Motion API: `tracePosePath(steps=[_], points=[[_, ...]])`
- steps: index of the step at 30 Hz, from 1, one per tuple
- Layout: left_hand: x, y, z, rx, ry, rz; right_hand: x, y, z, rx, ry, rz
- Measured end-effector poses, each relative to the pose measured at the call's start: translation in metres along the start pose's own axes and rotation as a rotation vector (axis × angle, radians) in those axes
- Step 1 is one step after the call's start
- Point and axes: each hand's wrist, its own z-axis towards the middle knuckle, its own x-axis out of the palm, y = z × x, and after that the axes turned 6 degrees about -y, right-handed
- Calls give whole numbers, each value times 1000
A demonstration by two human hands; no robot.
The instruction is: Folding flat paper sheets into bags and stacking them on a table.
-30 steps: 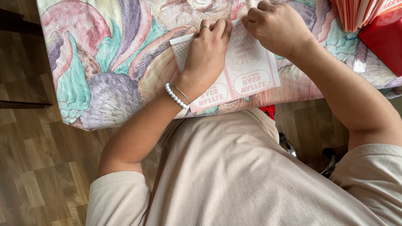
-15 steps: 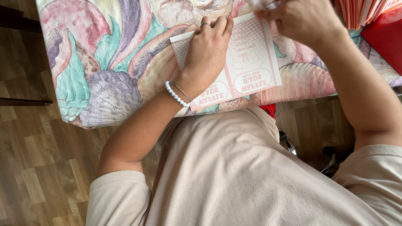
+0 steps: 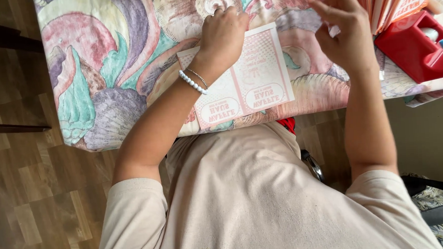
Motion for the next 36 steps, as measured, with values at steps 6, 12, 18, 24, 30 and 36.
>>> tracePosePath(steps=[6,12,18,24,30,36], points=[[-6,5,12,-63,286,-111,7,20,-41,240,-33,171],[-49,7,0,-158,211,-508,29,37,-68,434,-385,366],[-132,-6,-44,-36,-290,-1037,42,59,-45,368,-430,785],[-122,-15,-81,-214,-581,-1486,62,88,19,337,-467,859],[-112,-17,-95,-310,-657,-1410,92,81,24,385,-525,813],[-93,-12,-97,-344,-683,-1293,90,93,27,424,-533,745]])
